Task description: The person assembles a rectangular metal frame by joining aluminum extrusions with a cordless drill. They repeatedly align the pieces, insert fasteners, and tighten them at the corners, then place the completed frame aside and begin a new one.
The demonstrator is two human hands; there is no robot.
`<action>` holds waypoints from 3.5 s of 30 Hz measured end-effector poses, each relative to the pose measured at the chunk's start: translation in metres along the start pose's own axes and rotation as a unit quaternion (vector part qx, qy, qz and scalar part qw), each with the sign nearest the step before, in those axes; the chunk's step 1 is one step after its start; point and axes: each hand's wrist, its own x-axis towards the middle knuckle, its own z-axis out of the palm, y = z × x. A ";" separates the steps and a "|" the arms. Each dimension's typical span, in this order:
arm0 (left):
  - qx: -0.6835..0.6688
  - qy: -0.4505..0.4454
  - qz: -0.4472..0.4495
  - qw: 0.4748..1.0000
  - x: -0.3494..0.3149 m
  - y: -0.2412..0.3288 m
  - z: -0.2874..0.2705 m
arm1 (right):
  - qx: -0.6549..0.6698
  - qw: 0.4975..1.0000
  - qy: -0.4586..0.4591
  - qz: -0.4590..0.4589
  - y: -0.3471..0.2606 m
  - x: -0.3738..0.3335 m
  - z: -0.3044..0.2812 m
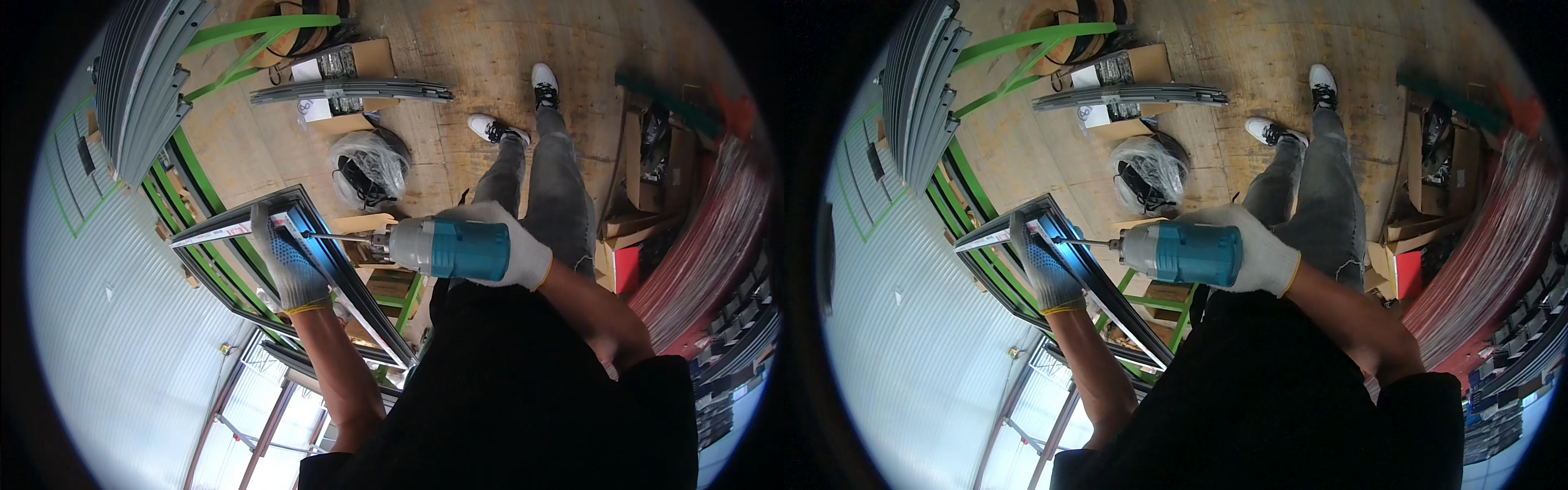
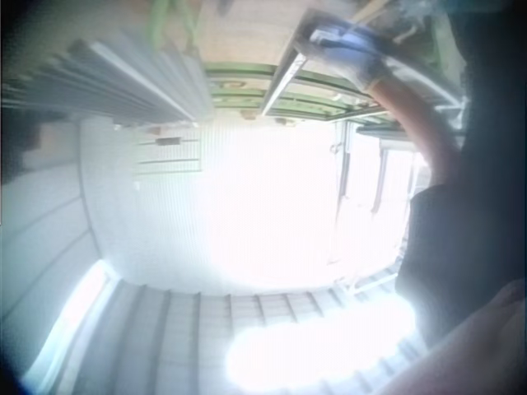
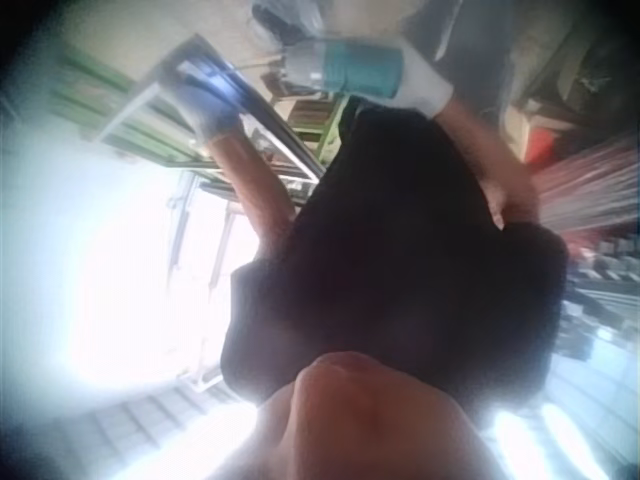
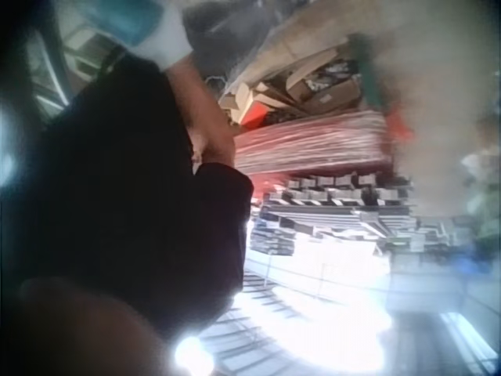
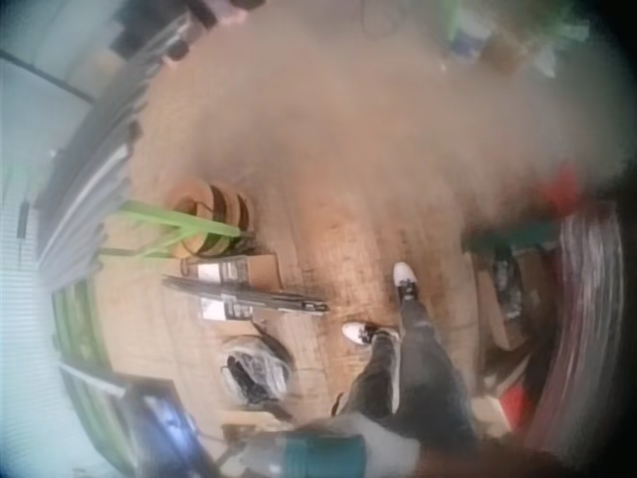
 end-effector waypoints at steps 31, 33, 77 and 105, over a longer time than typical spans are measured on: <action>-0.056 0.026 -0.034 0.998 0.007 0.002 0.006 | -0.079 0.997 -0.017 0.001 -0.020 0.018 -0.016; -0.055 0.002 -0.016 0.998 0.009 0.000 0.003 | -0.023 0.999 -0.018 0.031 -0.022 0.018 -0.013; -0.124 -0.034 -0.059 0.990 -0.012 0.001 0.006 | 0.032 0.993 -0.017 0.115 -0.035 0.022 -0.036; -0.557 -0.094 0.003 0.825 -0.126 -0.037 -0.023 | -0.540 0.797 -0.195 -0.186 -0.187 0.123 -0.067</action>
